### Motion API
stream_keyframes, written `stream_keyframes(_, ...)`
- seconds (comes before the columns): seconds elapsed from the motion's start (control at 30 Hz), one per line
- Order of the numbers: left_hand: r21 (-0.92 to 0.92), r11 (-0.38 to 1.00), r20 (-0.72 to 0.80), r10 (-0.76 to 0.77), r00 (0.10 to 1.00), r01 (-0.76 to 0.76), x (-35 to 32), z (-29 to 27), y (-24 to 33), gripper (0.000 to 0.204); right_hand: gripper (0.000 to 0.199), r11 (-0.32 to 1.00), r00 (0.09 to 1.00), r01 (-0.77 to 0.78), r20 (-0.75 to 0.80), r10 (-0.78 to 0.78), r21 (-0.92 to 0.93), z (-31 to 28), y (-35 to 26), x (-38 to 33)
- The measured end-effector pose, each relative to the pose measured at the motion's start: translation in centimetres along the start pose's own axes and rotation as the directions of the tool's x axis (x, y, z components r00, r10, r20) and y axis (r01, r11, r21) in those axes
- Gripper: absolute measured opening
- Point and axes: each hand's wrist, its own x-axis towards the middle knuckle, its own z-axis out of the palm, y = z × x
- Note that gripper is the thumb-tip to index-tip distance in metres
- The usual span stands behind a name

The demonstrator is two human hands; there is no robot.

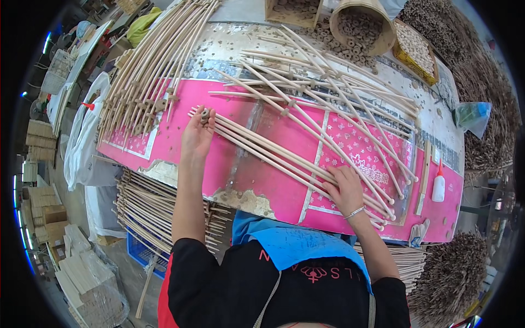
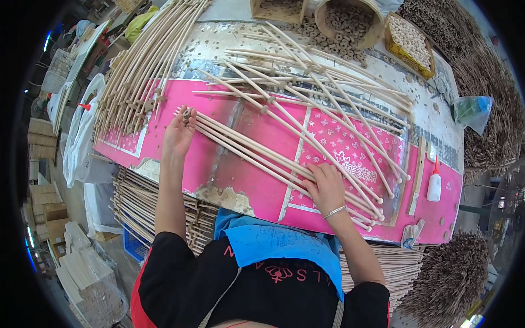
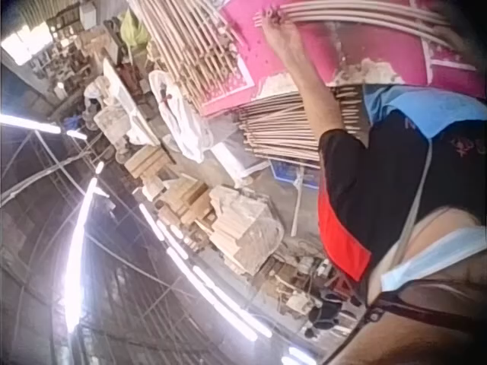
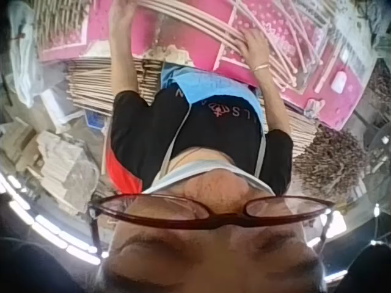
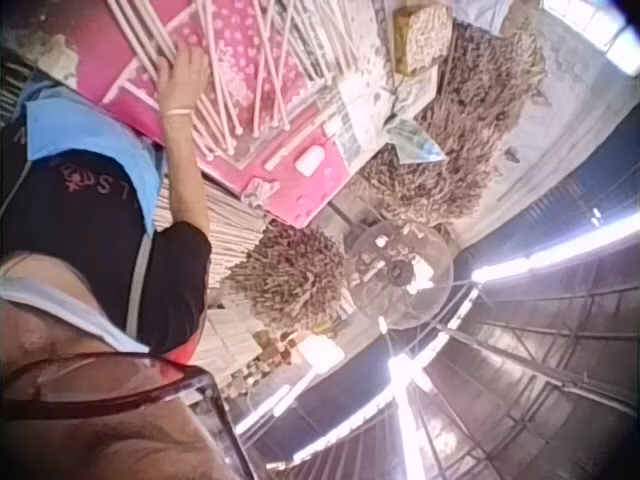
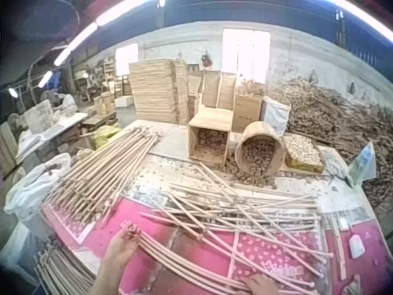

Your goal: Assembling a wooden lattice structure by sliding wooden rings onto rods and applying glue.

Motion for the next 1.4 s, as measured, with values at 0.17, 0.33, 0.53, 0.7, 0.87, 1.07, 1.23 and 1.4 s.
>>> stream_keyframes(0.17,0.135,0.982,0.051,0.128,0.990,-0.134,-1.3,-0.7,0.3,0.030,0.017,0.993,0.985,-0.081,0.160,0.066,0.090,0.2,1.4,1.1)
stream_keyframes(0.33,0.153,0.977,0.069,0.140,0.988,-0.149,-1.6,-1.2,0.7,0.029,0.014,0.967,0.985,-0.102,0.157,0.066,0.233,-0.9,2.4,2.1)
stream_keyframes(0.53,0.166,0.971,0.067,0.161,0.985,-0.170,0.1,-0.9,1.1,0.039,0.010,0.652,0.883,-0.444,0.422,0.205,0.614,-3.6,2.9,2.4)
stream_keyframes(0.7,0.110,0.977,-0.071,0.191,0.979,-0.182,1.9,-0.6,1.8,0.037,0.010,0.665,0.884,-0.442,0.418,0.209,0.602,-4.8,2.8,1.1)
stream_keyframes(0.87,0.070,0.982,0.013,0.178,0.984,-0.178,2.9,-0.5,2.7,0.037,0.010,0.664,0.878,-0.453,0.426,0.217,0.596,-4.9,3.4,-0.1)
stream_keyframes(1.07,0.136,0.974,0.001,0.180,0.984,-0.179,2.8,0.2,2.4,0.038,0.011,0.634,0.860,-0.494,0.439,0.259,0.595,-4.9,3.7,-0.4)
stream_keyframes(1.23,0.120,0.976,0.001,0.181,0.983,-0.180,2.6,0.4,2.4,0.039,0.011,0.640,0.872,-0.467,0.439,0.218,0.611,-4.7,3.7,-0.4)
stream_keyframes(1.4,0.150,0.978,0.009,0.146,0.989,-0.145,1.7,1.4,2.2,0.039,0.011,0.644,0.869,-0.473,0.440,0.227,0.601,-4.8,3.4,-0.1)
